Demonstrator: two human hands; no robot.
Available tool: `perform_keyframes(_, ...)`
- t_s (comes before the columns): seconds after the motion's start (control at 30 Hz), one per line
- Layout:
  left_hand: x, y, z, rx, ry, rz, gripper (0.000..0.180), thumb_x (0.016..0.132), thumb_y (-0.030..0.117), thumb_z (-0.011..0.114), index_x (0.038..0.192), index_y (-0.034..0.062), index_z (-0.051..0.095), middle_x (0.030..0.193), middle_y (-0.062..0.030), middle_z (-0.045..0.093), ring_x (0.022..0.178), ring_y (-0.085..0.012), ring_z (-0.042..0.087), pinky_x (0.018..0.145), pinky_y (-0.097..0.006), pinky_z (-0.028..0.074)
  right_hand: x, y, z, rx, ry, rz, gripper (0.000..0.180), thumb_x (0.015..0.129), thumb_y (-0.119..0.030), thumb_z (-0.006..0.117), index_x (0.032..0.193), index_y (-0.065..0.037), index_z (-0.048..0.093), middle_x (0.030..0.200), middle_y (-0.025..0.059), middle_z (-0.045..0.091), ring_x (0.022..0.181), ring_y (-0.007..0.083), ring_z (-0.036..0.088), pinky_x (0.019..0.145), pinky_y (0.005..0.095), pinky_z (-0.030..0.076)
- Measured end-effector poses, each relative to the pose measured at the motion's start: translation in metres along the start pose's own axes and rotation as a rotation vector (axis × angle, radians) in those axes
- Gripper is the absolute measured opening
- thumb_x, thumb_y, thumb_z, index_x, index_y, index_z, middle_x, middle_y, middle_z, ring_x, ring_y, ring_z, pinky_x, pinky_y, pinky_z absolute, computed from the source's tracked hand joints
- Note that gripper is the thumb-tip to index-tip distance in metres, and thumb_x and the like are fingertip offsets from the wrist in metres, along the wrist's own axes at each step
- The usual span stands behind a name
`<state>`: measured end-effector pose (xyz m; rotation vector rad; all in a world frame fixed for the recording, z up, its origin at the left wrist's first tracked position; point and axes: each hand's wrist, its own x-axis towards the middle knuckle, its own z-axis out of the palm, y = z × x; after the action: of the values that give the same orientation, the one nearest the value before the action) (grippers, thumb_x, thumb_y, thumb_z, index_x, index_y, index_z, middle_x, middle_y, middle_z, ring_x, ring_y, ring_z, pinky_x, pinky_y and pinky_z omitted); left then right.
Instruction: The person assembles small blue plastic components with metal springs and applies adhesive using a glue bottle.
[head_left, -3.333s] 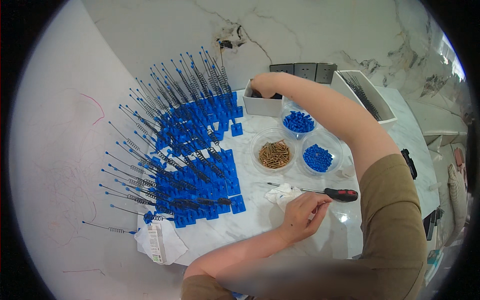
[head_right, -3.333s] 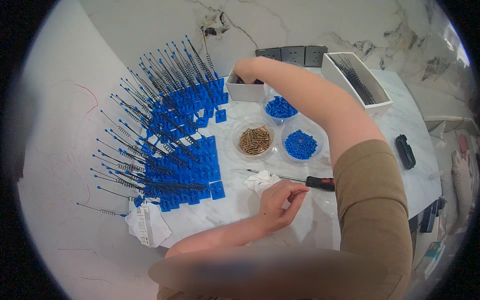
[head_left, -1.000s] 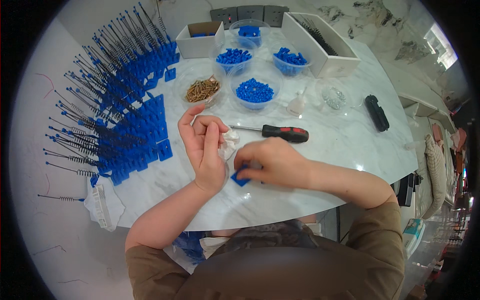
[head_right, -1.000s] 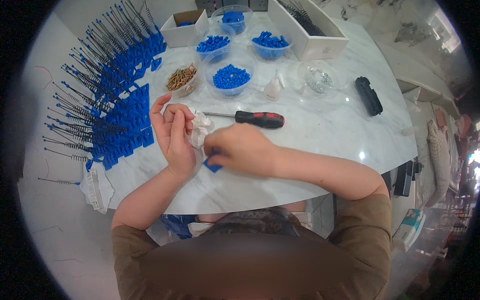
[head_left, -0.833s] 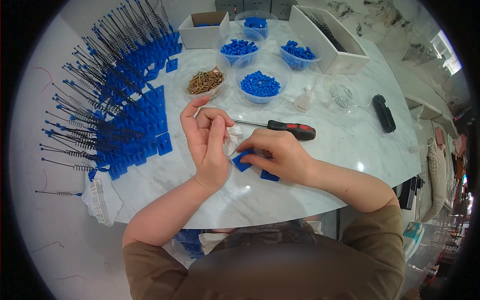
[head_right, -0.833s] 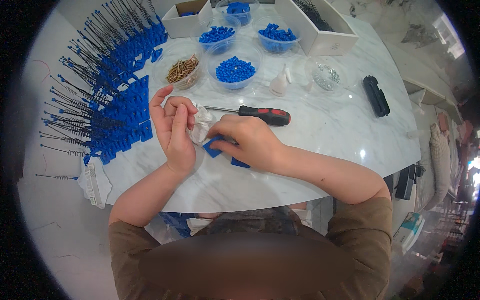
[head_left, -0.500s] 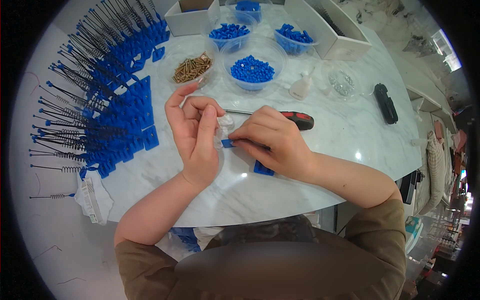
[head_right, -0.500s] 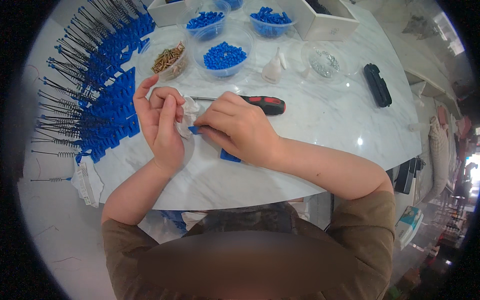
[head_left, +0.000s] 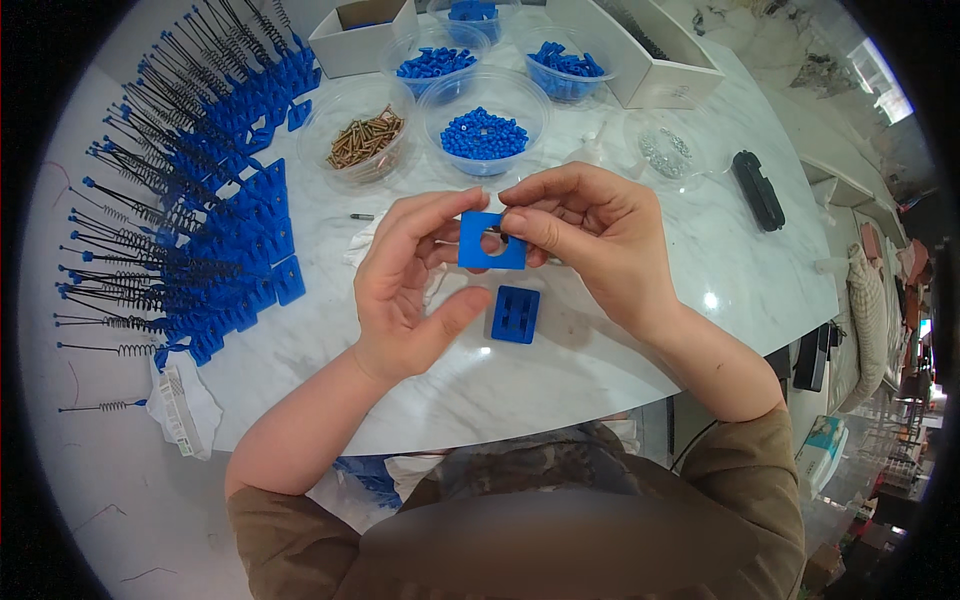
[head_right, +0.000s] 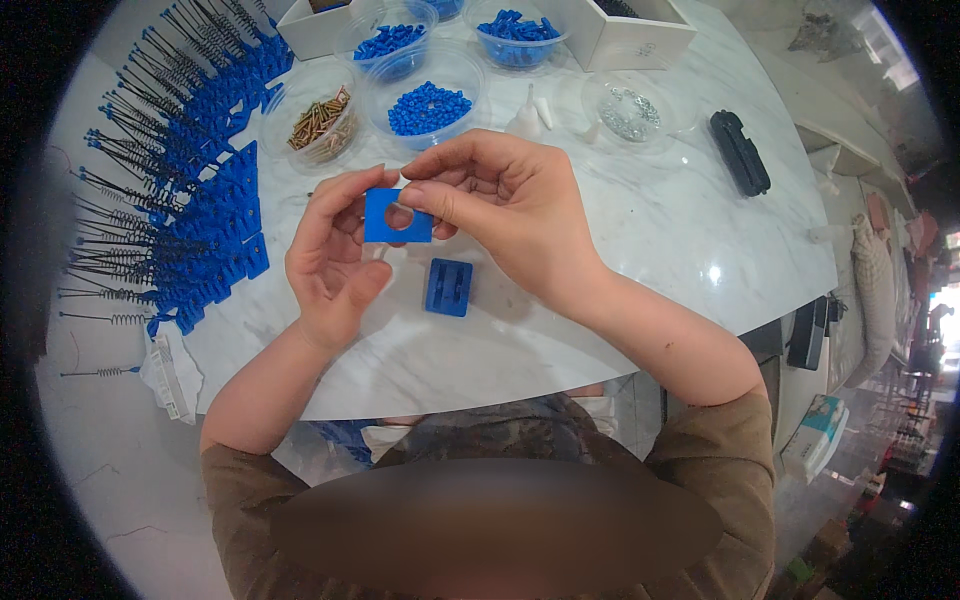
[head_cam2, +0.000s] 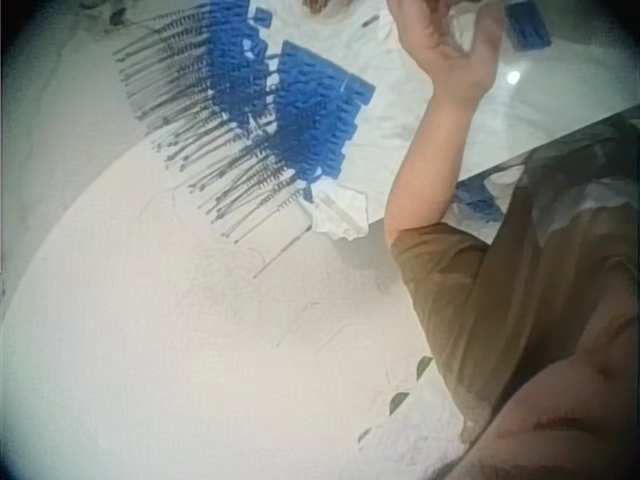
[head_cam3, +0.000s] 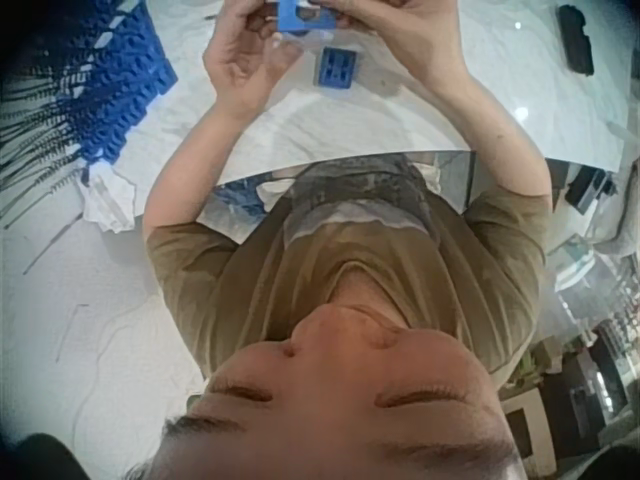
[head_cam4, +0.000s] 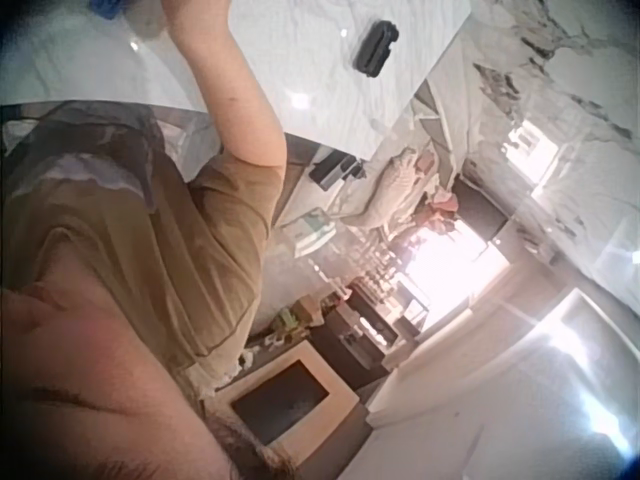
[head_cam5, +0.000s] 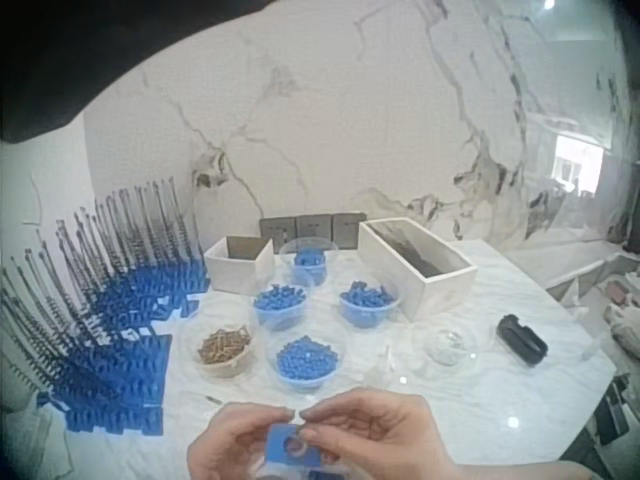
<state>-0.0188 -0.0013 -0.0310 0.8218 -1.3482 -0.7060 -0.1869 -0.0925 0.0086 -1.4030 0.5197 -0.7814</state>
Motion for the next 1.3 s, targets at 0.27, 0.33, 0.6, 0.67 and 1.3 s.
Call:
perform_keyframes(0.27,-0.003,-0.006,0.0,0.043,0.104,-0.027,0.051,0.07,-0.005,0.077,0.116,-0.0036,0.056,0.109,-0.0097,0.056,0.095,-0.0161,0.062,0.081,-0.027,0.052,-0.001,-0.003,-0.001,0.008,-0.059,-0.024,0.02,0.091,-0.006,0.06,0.108,0.004,0.062,0.088,0.0076,0.066,0.076,0.0082,0.06,0.068,0.0214,0.05)
perform_keyframes(0.33,-0.002,-0.007,-0.001,0.035,0.11,-0.009,0.051,0.068,-0.005,0.079,0.114,-0.0031,0.057,0.106,-0.0089,0.057,0.092,-0.0149,0.062,0.079,-0.026,0.052,-0.001,-0.002,-0.002,0.02,-0.065,-0.04,0.019,0.092,-0.005,0.056,0.109,0.004,0.061,0.093,0.0083,0.065,0.08,0.009,0.06,0.071,0.0222,0.05)
perform_keyframes(0.6,-0.004,-0.006,-0.002,0.035,0.173,0.005,0.044,0.069,-0.003,0.079,0.108,-0.0023,0.058,0.102,-0.0078,0.057,0.091,-0.0129,0.06,0.076,-0.025,0.049,0.003,0.011,-0.005,-0.146,-0.06,-0.251,0.018,0.087,0.001,0.059,0.105,0.0,0.063,0.093,0.0079,0.065,0.081,0.0119,0.061,0.069,0.0236,0.05)
perform_keyframes(0.67,-0.005,-0.006,-0.004,-0.001,0.187,-0.019,0.04,0.071,-0.003,0.078,0.107,-0.0023,0.059,0.101,-0.0078,0.057,0.092,-0.0128,0.059,0.076,-0.025,0.049,0.006,0.012,-0.009,-0.354,-0.069,-0.398,0.019,0.084,0.002,0.062,0.103,-0.001,0.065,0.091,0.0076,0.064,0.08,0.0125,0.061,0.066,0.0236,0.049)
perform_keyframes(1.3,0.001,-0.002,0.001,0.148,-0.027,-0.078,0.06,0.07,-0.004,0.078,0.124,-0.0039,0.053,0.105,-0.0097,0.057,0.092,-0.0159,0.064,0.076,-0.026,0.055,0.006,0.012,-0.012,-0.095,-0.052,0.076,0.013,0.085,-0.012,0.065,0.085,0.001,0.062,0.074,-0.0032,0.057,0.065,0.0001,0.046,0.056,0.0177,0.038)
